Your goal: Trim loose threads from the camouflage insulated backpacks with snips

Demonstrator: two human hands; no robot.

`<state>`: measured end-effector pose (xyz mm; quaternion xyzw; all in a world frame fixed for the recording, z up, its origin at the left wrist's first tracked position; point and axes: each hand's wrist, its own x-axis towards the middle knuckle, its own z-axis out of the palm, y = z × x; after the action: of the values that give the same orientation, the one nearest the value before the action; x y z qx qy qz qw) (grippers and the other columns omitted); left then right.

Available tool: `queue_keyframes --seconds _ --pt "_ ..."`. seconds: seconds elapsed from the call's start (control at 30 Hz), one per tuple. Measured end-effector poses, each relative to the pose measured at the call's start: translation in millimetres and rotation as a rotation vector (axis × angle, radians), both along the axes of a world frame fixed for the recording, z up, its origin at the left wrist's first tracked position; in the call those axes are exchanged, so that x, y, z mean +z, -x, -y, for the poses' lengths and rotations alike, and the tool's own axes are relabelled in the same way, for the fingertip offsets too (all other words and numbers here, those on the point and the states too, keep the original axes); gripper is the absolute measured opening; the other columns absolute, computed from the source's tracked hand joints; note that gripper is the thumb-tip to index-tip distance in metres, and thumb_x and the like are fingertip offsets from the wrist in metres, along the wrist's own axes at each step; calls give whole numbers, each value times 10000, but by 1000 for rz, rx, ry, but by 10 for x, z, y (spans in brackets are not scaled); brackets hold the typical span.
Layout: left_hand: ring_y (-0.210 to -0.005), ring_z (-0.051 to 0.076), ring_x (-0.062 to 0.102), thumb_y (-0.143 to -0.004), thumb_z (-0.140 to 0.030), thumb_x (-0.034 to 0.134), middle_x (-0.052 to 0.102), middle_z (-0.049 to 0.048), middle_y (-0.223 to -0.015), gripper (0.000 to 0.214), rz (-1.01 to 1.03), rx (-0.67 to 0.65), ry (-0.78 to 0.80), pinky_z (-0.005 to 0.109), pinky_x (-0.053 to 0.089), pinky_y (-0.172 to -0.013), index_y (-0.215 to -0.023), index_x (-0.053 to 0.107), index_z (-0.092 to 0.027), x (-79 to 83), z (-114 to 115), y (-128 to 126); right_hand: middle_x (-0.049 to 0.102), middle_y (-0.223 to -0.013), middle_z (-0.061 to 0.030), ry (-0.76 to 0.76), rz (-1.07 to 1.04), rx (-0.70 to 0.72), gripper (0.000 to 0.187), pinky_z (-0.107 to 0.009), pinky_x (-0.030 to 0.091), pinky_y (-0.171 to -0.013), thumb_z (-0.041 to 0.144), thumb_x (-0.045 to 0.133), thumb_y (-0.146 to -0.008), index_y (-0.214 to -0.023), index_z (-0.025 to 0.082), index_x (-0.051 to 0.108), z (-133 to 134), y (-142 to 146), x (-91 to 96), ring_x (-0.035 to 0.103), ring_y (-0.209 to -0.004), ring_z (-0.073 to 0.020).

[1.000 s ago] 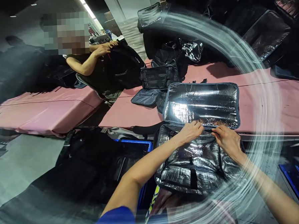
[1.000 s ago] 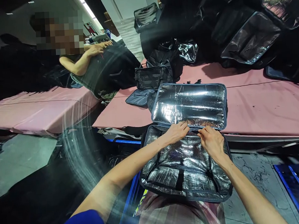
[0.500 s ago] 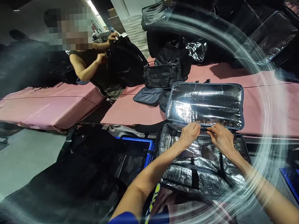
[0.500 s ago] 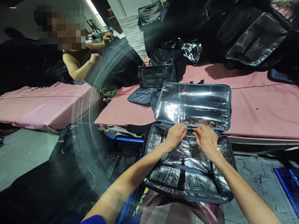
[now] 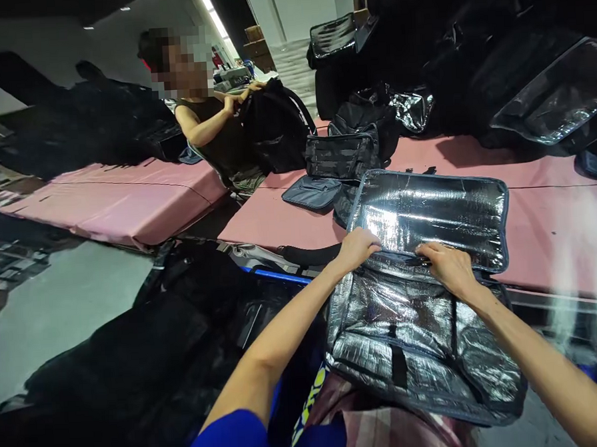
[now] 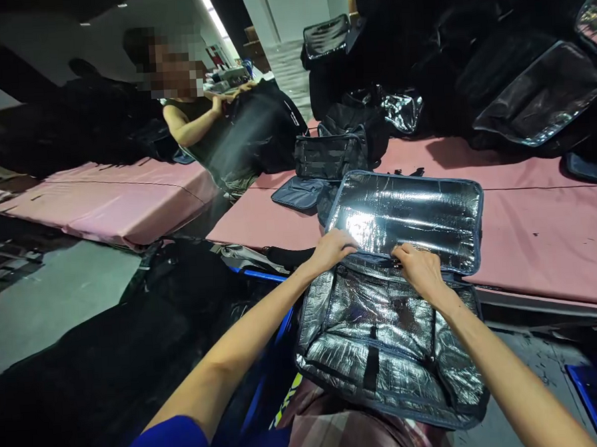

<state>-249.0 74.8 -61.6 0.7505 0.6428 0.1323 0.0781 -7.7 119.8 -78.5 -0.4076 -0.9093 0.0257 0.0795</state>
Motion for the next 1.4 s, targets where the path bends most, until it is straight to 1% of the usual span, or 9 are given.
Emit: queue_keyframes --seconds 0.17,0.3,0.43,0.53,0.63,0.73,0.93,1.07,1.4 --pt "-872 182 521 -846 -235 543 615 61 -931 154 -237 -182 -33 253 371 -644 -937 657 -185 84 23 -87 647 -907 -71 124 15 40 345 -252 276 -548 55 409 -702 -931 164 643 -78 107 204 551 -688 -155" --pt "-850 161 518 -837 -229 541 615 44 -904 151 -147 -242 -64 236 340 -633 -943 634 -174 341 99 -146 601 -694 -13 288 -56 112 177 -237 303 -566 237 447 -772 -771 171 611 -95 6 452 502 -630 -133" --pt "-635 98 493 -715 -241 656 580 -36 -641 92 152 -294 359 208 314 -589 -752 664 -157 465 -73 -145 484 -573 18 742 -241 187 313 -241 284 -534 442 500 -753 -602 168 491 -101 -92 485 400 -550 -105" --pt "-574 82 462 -640 -169 671 545 -49 -563 50 328 -293 578 207 321 -588 -672 659 -132 424 -293 -147 504 -585 14 850 -339 97 367 -248 300 -535 517 537 -723 -636 160 535 -111 -161 415 407 -541 -105" --pt "-577 82 466 -621 -130 637 557 -40 -562 18 445 -321 624 212 340 -606 -624 655 -131 364 -418 -151 629 -772 -22 669 -397 18 368 -277 383 -638 517 583 -713 -842 176 635 -82 -261 376 535 -680 -161" --pt "-578 86 464 -615 -131 619 556 -35 -560 36 466 -337 605 213 342 -600 -598 651 -135 336 -431 -141 660 -932 -41 281 -361 -17 439 -317 404 -714 511 578 -752 -1083 223 592 1 -349 368 583 -817 -209" --pt "-581 88 460 -627 -145 573 547 -28 -569 66 421 -345 576 208 336 -593 -608 634 -128 334 -391 -131 665 -868 -65 -314 -110 212 245 -318 302 -664 308 432 -902 -972 189 634 133 -316 361 520 -751 -179" --pt "-587 91 461 -645 -160 558 553 -23 -585 82 394 -361 569 215 332 -602 -622 631 -130 362 -371 -134 666 -800 -39 -391 -80 285 234 -317 257 -630 268 432 -908 -891 200 655 138 -299 383 474 -690 -159" --pt "-675 108 530 -739 -182 557 629 -21 -693 113 252 -306 328 207 334 -620 -725 667 -161 346 -166 -178 657 -825 -56 -194 -298 199 266 -290 283 -610 359 447 -905 -904 194 656 297 -143 261 513 -694 -158"
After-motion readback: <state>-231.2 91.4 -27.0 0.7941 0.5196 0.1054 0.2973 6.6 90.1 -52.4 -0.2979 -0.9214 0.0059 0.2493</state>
